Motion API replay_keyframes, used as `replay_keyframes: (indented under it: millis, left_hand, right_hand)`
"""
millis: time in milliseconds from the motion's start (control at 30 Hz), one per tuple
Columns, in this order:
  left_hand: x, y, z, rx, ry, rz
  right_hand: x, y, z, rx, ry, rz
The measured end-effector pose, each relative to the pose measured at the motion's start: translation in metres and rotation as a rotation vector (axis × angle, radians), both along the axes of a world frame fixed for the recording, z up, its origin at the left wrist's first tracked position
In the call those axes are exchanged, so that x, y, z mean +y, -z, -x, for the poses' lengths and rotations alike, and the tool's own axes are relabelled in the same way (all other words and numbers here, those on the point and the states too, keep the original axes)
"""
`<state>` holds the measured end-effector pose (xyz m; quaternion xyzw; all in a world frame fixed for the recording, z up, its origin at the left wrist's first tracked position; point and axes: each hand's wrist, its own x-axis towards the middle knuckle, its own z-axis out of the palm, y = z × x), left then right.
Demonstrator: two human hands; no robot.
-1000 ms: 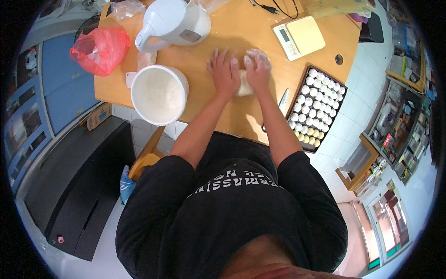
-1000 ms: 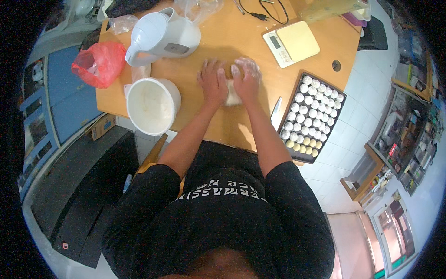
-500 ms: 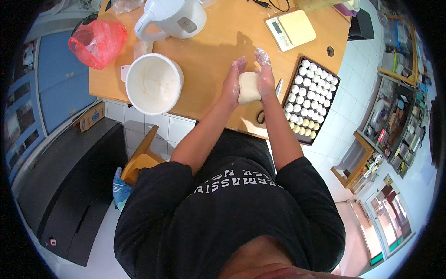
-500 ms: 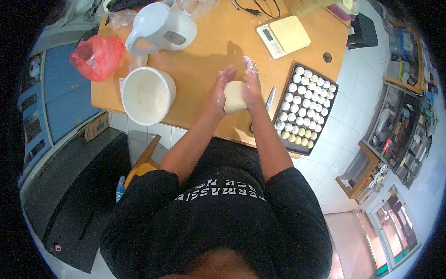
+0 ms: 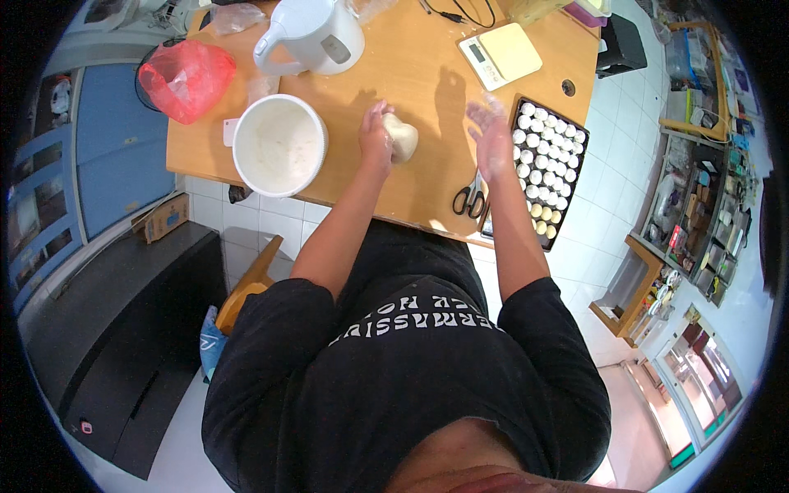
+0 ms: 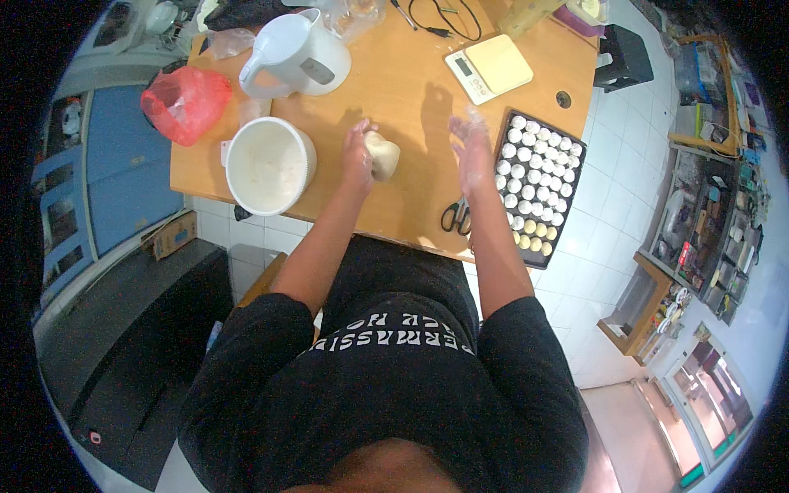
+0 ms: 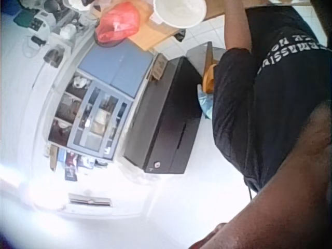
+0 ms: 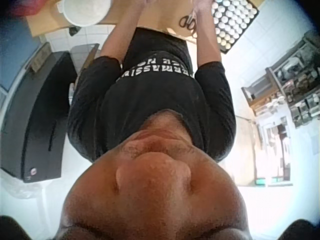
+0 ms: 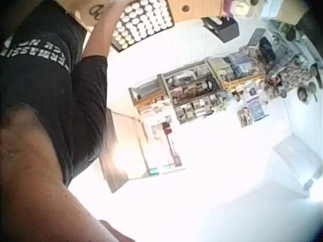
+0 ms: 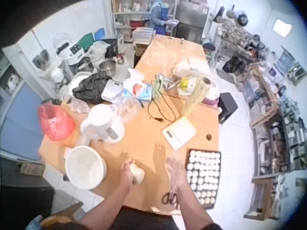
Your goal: The person kneads a piece of dough by hand on a wooden surface after removing it from a white bowl.
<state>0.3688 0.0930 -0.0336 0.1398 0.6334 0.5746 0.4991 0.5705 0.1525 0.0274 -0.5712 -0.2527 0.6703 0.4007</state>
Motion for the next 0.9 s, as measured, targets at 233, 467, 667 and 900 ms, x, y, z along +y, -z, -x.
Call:
replay_keyframes:
  millis: [233, 467, 667, 900]
  left_hand:
    - [-0.005, 0.031, -0.021, 0.390, -0.059, 0.068]
    - [-0.004, 0.027, -0.023, 1.117, 0.447, -0.231]
    - [0.035, 0.008, -0.003, 0.879, 0.583, 0.507]
    - [0.046, 0.008, -0.002, 0.817, 0.615, 0.564]
  right_hand:
    - [-0.081, 0.053, 0.029, -0.146, -0.189, 0.213]
    - [-0.104, 0.076, 0.048, -0.724, -0.170, -0.167]
    - [-0.081, 0.068, 0.077, -0.800, -0.189, -0.297]
    - [-0.042, 0.104, 0.104, -1.028, -0.123, -0.473]
